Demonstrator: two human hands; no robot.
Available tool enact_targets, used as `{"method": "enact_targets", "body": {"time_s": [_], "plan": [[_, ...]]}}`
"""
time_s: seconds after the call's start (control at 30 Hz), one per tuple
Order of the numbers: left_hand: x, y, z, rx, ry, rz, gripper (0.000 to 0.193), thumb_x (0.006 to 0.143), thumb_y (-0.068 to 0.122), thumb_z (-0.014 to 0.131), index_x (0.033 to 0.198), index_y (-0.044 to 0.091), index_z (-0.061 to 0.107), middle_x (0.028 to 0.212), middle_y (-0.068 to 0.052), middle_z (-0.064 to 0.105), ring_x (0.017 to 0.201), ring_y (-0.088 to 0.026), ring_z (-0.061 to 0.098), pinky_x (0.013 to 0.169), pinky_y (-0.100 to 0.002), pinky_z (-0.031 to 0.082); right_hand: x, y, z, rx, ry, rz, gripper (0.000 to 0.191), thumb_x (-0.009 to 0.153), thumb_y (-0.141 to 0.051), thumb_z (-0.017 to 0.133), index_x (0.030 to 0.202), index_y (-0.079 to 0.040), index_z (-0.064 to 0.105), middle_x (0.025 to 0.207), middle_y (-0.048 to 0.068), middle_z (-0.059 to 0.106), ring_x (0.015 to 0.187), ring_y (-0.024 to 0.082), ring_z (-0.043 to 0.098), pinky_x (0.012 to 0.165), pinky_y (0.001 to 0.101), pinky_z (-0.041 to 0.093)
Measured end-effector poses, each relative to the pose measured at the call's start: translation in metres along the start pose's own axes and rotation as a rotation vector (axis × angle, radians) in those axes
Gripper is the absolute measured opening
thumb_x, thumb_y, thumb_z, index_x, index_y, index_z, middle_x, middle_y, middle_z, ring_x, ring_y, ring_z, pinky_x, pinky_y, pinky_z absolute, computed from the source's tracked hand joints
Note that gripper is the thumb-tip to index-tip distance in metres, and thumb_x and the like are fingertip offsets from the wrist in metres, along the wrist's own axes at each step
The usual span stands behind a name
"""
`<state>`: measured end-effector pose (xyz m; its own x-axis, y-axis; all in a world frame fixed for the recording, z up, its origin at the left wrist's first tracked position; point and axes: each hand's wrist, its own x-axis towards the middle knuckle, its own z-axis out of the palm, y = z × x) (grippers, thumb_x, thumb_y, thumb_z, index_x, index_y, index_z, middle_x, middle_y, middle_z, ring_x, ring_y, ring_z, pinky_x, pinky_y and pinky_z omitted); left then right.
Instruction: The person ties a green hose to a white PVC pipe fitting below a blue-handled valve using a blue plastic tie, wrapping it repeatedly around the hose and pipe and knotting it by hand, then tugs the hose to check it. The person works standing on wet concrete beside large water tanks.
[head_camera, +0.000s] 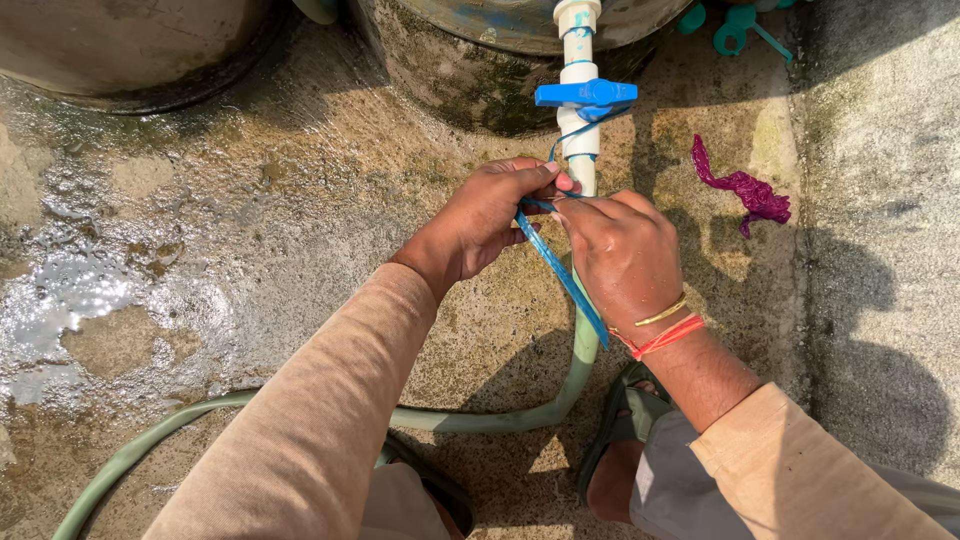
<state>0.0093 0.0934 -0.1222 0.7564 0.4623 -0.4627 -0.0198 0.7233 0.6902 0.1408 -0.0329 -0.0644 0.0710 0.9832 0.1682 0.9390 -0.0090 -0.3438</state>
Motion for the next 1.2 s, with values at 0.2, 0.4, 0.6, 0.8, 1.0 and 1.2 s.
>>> {"method": "enact_targets", "body": {"time_s": [0.2,0.4,0.6,0.8,1.0,1.2], "plan": [[0.004,0.020,0.016,0.779,0.183,0.001,0.026,0.102,0.033,0.055,0.100,0.012,0.070,0.088,-0.009,0.073,0.081,-0.024,0.069,0.071,-0.041,0.055,0.005,-0.010,0.019,-0.268,0.148,-0.142,0.010,0.076,-0.002,0.075,0.083,-0.008,0.074,0.094,0.005,0.062,0.097,0.027,0.056,0.083,0.0423,0.042],[0.006,0.006,0.028,1.054,0.378,0.194,0.027,0.099,0.032,0.055,0.094,0.013,0.072,0.095,-0.015,0.076,0.095,-0.037,0.070,0.082,-0.049,0.052,0.005,-0.009,0.033,0.064,0.276,0.071,0.020,0.080,0.008,0.074,0.095,-0.005,0.078,0.097,0.006,0.056,0.097,0.028,0.055,0.085,0.0402,0.047],[0.005,-0.001,0.028,0.906,0.446,0.203,0.030,0.100,0.034,0.055,0.092,0.012,0.073,0.086,-0.012,0.077,0.088,-0.031,0.074,0.079,-0.045,0.053,-0.008,0.020,0.052,0.798,0.405,0.289,0.029,0.081,0.003,0.076,0.109,-0.004,0.070,0.110,0.002,0.055,0.090,0.015,0.060,0.074,0.0265,0.054],[0.000,0.000,0.029,0.872,0.427,0.240,0.031,0.101,0.033,0.052,0.091,0.010,0.072,0.082,-0.010,0.076,0.082,-0.027,0.077,0.074,-0.041,0.055,0.000,0.089,0.067,1.689,-0.074,0.931,0.024,0.098,-0.016,0.061,0.117,-0.003,0.067,0.109,0.011,0.067,0.091,0.023,0.066,0.082,0.0376,0.058],[-0.015,0.008,0.035,1.031,0.449,0.287,0.024,0.100,0.029,0.054,0.095,0.014,0.071,0.087,-0.010,0.076,0.085,-0.030,0.073,0.074,-0.045,0.054,0.011,0.076,0.108,2.109,-0.474,1.022,0.035,0.090,-0.039,0.059,0.109,-0.011,0.067,0.105,0.008,0.073,0.093,0.023,0.072,0.083,0.0431,0.059],[-0.021,0.006,0.031,1.210,0.438,0.455,0.016,0.094,0.020,0.055,0.091,0.014,0.070,0.095,-0.003,0.076,0.091,-0.029,0.070,0.084,-0.045,0.052,0.019,0.082,0.123,2.502,-0.671,0.894,0.027,0.110,-0.035,0.060,0.092,-0.015,0.066,0.080,0.007,0.065,0.066,0.019,0.064,0.056,0.0292,0.056]]}}
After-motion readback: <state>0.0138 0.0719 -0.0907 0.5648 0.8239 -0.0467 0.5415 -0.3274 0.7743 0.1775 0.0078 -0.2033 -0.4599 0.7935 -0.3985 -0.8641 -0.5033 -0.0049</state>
